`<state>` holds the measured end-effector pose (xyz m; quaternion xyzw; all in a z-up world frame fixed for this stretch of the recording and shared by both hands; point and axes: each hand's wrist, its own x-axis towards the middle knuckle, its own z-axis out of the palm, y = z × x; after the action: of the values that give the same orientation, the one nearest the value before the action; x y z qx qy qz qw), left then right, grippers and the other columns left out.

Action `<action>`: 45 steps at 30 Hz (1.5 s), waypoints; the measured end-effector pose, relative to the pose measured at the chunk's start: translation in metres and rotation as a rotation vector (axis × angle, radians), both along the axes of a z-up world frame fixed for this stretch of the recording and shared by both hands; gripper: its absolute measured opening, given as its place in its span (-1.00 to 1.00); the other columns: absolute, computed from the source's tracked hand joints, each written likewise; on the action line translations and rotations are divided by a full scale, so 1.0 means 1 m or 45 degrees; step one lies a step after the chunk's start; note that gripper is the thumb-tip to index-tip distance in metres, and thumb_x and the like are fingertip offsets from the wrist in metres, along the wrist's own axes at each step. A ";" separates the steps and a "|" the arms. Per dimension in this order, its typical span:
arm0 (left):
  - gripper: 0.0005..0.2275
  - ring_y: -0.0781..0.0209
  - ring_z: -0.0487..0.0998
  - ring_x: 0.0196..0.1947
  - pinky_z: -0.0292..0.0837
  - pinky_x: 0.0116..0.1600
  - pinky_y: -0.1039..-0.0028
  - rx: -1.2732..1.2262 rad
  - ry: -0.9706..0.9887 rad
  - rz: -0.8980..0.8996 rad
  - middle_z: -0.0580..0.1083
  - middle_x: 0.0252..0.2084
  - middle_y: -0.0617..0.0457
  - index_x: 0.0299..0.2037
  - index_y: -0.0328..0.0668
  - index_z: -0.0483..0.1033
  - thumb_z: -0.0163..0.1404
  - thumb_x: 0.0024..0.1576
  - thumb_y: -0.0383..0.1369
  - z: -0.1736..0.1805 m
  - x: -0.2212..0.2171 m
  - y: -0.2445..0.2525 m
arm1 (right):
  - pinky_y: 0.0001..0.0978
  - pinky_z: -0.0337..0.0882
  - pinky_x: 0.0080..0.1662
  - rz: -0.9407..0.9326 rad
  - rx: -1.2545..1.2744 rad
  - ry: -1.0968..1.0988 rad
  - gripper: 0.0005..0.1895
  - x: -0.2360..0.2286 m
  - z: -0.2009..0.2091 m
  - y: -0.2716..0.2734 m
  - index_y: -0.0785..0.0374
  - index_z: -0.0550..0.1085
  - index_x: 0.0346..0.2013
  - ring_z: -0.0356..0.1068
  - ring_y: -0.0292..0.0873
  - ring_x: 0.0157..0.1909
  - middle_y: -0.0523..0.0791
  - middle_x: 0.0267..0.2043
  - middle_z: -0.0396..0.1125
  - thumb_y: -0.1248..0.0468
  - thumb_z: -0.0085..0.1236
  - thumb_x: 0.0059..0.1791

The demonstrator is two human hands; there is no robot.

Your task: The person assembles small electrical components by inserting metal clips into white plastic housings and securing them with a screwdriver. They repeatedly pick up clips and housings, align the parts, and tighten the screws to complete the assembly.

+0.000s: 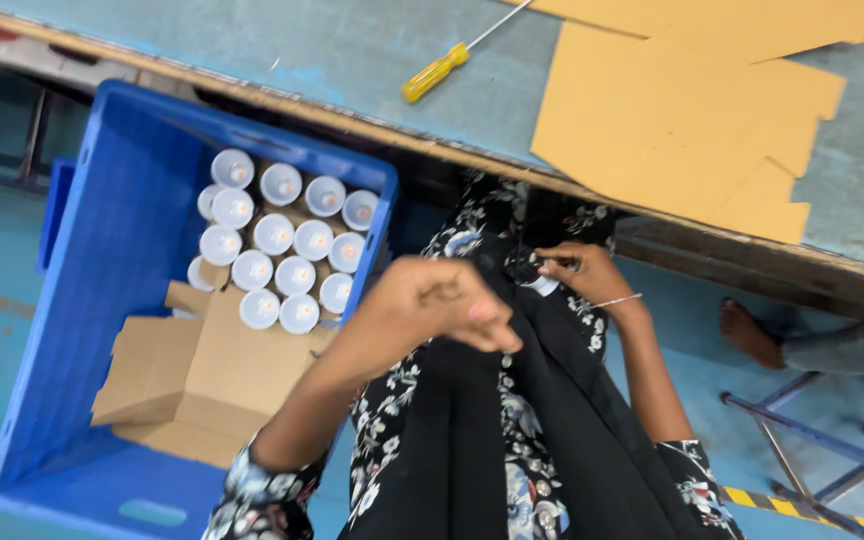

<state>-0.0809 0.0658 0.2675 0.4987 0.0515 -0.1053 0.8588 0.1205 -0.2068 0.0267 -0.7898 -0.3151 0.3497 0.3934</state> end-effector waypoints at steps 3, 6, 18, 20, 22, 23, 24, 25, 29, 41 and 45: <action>-0.77 -0.01 0.64 -0.06 0.57 0.07 0.37 0.596 -0.100 -0.171 0.60 -0.09 -0.26 -0.08 -0.52 0.54 0.07 0.28 -0.37 0.004 -0.019 0.060 | -0.34 0.46 -0.06 -0.041 -0.008 -0.008 -0.65 -0.003 -0.014 -0.002 0.22 0.60 0.02 0.47 -0.19 -0.14 -0.04 -0.15 0.53 0.23 0.28 -0.05; -0.74 -0.02 0.60 -0.01 0.54 0.10 0.34 1.301 0.145 -0.275 0.56 -0.04 -0.25 -0.03 -0.46 0.51 0.07 0.26 -0.33 -0.023 -0.024 0.124 | -0.33 0.47 -0.07 -0.065 0.026 -0.017 -0.63 -0.004 -0.024 -0.003 0.25 0.60 -0.01 0.49 -0.18 -0.15 -0.04 -0.17 0.53 0.20 0.32 -0.08; -0.54 -0.08 0.45 0.18 0.42 0.21 0.20 1.314 0.519 -0.651 0.39 0.18 -0.22 0.18 -0.22 0.38 0.09 0.15 -0.14 -0.134 -0.004 0.121 | -0.26 0.46 -0.04 -0.146 0.208 -0.097 -0.67 -0.013 -0.042 -0.009 0.25 0.61 -0.03 0.47 -0.07 -0.13 -0.01 -0.15 0.52 0.21 0.29 -0.06; -0.50 -0.10 0.42 0.21 0.40 0.22 0.18 1.219 0.537 -0.701 0.36 0.22 -0.21 0.22 -0.18 0.36 0.09 0.14 -0.11 -0.126 -0.001 0.111 | -0.26 0.46 -0.03 -0.165 0.237 -0.087 -0.68 -0.015 -0.046 -0.009 0.25 0.61 -0.03 0.47 -0.08 -0.12 -0.02 -0.14 0.51 0.23 0.29 -0.06; -0.46 -0.11 0.39 0.24 0.38 0.24 0.16 1.107 0.559 -0.740 0.33 0.25 -0.21 0.25 -0.14 0.34 0.09 0.12 -0.08 -0.119 0.001 0.101 | -0.26 0.45 -0.03 -0.184 0.275 -0.086 -0.69 -0.017 -0.048 -0.009 0.26 0.61 -0.05 0.47 -0.07 -0.11 -0.01 -0.15 0.51 0.24 0.33 -0.07; -0.44 -0.11 0.38 0.26 0.37 0.25 0.15 1.062 0.570 -0.758 0.32 0.27 -0.20 0.27 -0.12 0.33 0.09 0.11 -0.07 -0.114 0.001 0.095 | -0.26 0.45 -0.03 -0.208 0.275 -0.069 -0.68 -0.019 -0.048 -0.009 0.26 0.61 -0.05 0.47 -0.08 -0.12 -0.02 -0.15 0.51 0.24 0.33 -0.08; -0.43 -0.12 0.37 0.28 0.35 0.26 0.14 1.019 0.584 -0.780 0.31 0.29 -0.20 0.29 -0.10 0.32 0.09 0.10 -0.05 -0.115 0.003 0.094 | -0.26 0.45 -0.03 -0.228 0.274 -0.053 -0.67 -0.020 -0.047 -0.008 0.26 0.61 -0.05 0.47 -0.08 -0.12 -0.02 -0.15 0.51 0.24 0.33 -0.09; -0.41 -0.12 0.35 0.29 0.34 0.27 0.13 0.970 0.595 -0.807 0.29 0.31 -0.20 0.31 -0.08 0.31 0.09 0.09 -0.03 -0.120 0.007 0.094 | -0.26 0.45 -0.03 -0.248 0.274 -0.037 -0.67 -0.020 -0.046 -0.007 0.26 0.61 -0.05 0.46 -0.08 -0.12 -0.03 -0.15 0.51 0.25 0.33 -0.09; -0.33 -0.14 0.30 0.35 0.30 0.31 0.08 1.207 0.563 -0.792 0.24 0.38 -0.19 0.38 0.00 0.27 0.10 0.06 0.03 -0.142 0.019 0.079 | -0.26 0.46 -0.05 -0.258 0.250 -0.039 -0.64 -0.021 -0.041 -0.006 0.25 0.61 -0.05 0.47 -0.10 -0.16 -0.06 -0.26 0.48 0.21 0.36 -0.11; -0.36 -0.32 0.33 0.31 0.29 0.34 0.14 1.889 0.561 -0.420 0.27 0.37 -0.34 0.43 -0.17 0.17 0.07 0.13 -0.21 -0.304 0.025 0.037 | -0.24 0.46 -0.02 -0.249 0.305 -0.065 -0.64 -0.024 -0.041 -0.009 0.23 0.60 -0.03 0.48 -0.10 -0.16 -0.10 -0.31 0.48 0.17 0.35 -0.08; -0.27 -0.33 0.35 0.28 0.29 0.32 0.18 1.762 0.378 -0.293 0.30 0.30 -0.43 0.41 -0.32 0.09 0.15 0.01 -0.40 -0.325 0.025 0.037 | -0.23 0.46 -0.01 -0.252 0.275 -0.068 -0.63 -0.022 -0.040 -0.005 0.21 0.61 -0.03 0.48 -0.10 -0.15 -0.11 -0.29 0.47 0.15 0.35 -0.08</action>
<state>-0.0554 0.1026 -0.0580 0.9116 0.1699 -0.2051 0.3132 0.0981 -0.2121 -0.0137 -0.7791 -0.2819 0.2519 0.5002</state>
